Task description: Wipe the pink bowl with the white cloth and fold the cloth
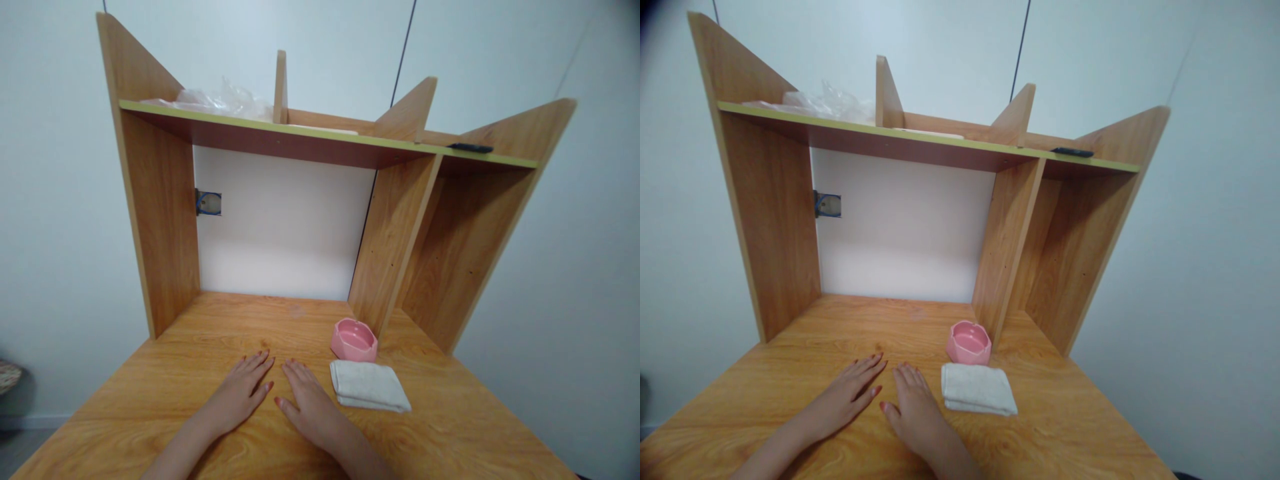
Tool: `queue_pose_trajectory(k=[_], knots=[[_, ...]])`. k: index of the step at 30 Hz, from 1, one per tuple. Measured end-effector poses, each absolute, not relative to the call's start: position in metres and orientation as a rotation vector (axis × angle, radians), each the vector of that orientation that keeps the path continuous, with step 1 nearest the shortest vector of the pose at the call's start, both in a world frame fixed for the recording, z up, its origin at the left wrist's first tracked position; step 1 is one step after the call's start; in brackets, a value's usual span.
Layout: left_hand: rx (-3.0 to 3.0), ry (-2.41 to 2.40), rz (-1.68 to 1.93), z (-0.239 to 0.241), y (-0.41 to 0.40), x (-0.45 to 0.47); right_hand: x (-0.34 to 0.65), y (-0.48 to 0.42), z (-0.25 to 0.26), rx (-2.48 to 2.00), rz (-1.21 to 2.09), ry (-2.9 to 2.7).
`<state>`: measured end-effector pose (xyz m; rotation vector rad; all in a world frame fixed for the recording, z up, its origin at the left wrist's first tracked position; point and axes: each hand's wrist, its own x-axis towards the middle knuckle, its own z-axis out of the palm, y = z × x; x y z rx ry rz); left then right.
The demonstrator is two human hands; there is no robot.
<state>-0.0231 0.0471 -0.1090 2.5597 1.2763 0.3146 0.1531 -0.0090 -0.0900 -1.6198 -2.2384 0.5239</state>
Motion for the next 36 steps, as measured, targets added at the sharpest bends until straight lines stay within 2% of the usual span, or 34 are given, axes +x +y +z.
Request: queue_pose_trajectory(k=[16, 21, 30, 33, 36], knots=[[2.58, 1.28, 0.324, -0.113, 0.049, -0.024, 0.155, -0.008, -0.097, -1.573, 0.518, -2.228], [2.574, 1.262, 0.345, -0.111, 0.048, -0.024, 0.153, -0.002, -0.096, -1.563, 0.387, -2.137], [2.554, 1.283, 0.306, -0.106, 0.046, -0.023, 0.226, 0.011, -0.053, -2.046, -0.289, -1.623], [2.548, 1.283, 0.299, -0.105, 0.045, -0.022, 0.254, 0.012, -0.052, -2.219, -0.276, -1.434], [2.548, 1.284, 0.294, -0.106, 0.045, -0.023, 0.273, 0.015, -0.059, -2.344, -0.063, -1.318]])
